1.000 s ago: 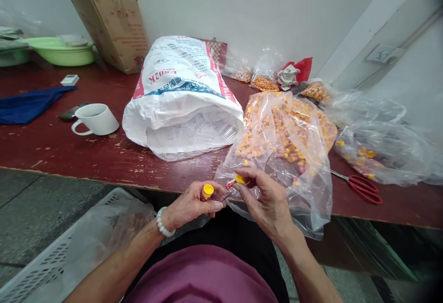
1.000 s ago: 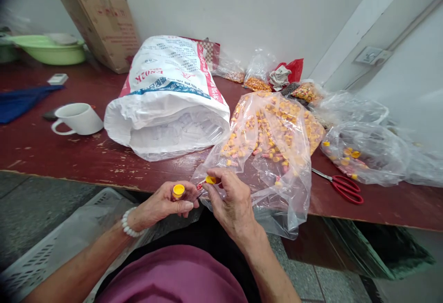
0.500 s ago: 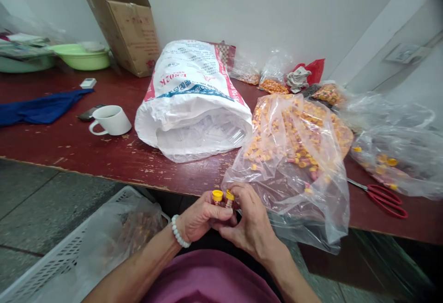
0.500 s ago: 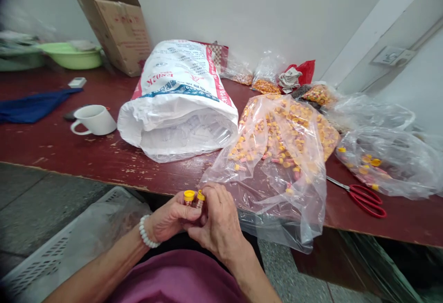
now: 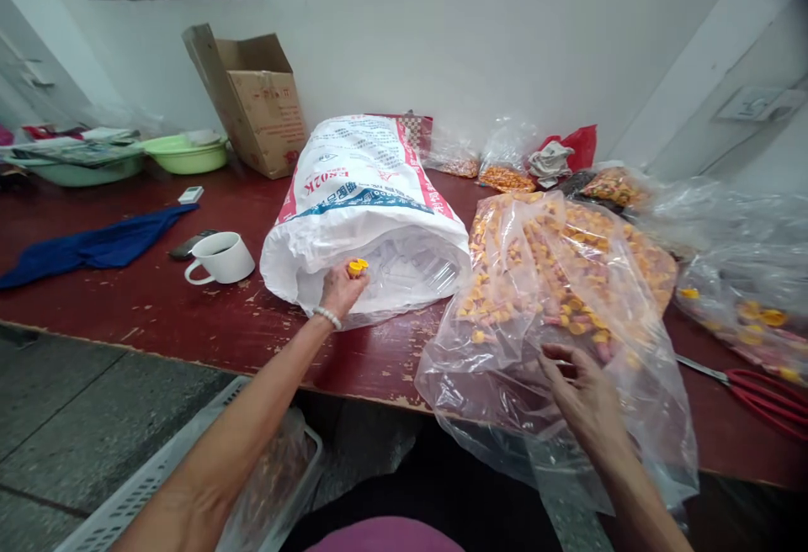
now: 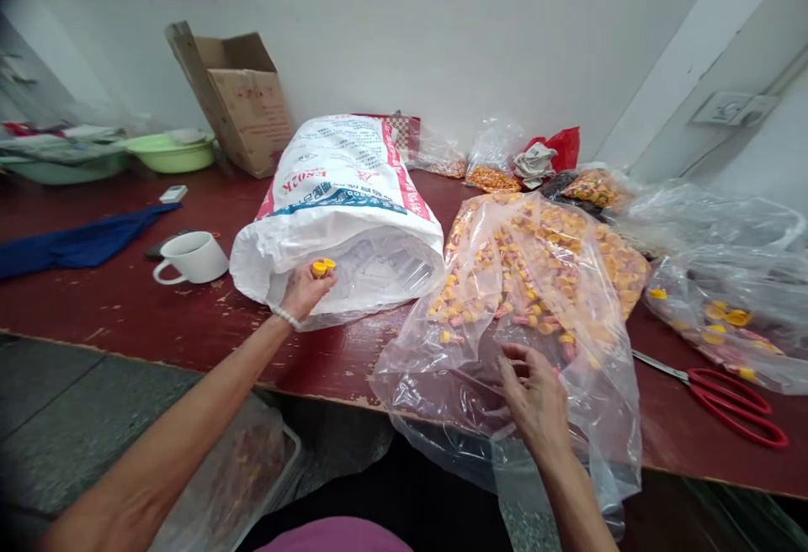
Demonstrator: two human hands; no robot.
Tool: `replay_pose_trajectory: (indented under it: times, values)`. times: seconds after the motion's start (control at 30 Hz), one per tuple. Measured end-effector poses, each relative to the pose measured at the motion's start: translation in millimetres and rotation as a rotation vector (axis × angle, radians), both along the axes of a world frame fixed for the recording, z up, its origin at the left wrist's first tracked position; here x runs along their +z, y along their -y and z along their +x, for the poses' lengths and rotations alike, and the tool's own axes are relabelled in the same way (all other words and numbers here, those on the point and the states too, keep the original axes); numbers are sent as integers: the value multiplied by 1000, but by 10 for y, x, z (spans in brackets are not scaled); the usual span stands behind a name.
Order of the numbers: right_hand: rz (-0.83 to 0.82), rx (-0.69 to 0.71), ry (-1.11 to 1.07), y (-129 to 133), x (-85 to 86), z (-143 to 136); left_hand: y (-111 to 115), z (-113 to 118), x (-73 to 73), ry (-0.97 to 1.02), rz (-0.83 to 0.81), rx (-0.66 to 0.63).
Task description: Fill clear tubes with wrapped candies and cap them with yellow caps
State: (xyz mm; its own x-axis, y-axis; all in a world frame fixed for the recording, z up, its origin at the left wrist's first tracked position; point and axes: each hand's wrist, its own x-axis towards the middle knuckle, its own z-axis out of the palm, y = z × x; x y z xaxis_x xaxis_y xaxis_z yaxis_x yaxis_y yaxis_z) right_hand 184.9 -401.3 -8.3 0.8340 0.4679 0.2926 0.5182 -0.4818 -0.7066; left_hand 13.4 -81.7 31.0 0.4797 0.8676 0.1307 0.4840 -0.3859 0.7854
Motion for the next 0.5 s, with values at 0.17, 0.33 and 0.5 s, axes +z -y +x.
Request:
replay_pose_trajectory:
  times: [0.17,0.33,0.5]
  values:
    - [-62,238,143,-427,-228,196,-246,478,-131,-327,103,27]
    - [-76,316,179,-714,-339,143,-349,641,-176,-555,121,-48]
    - [-56,323,148,-670,-347,191,-494,529,-139,-622,94,-237]
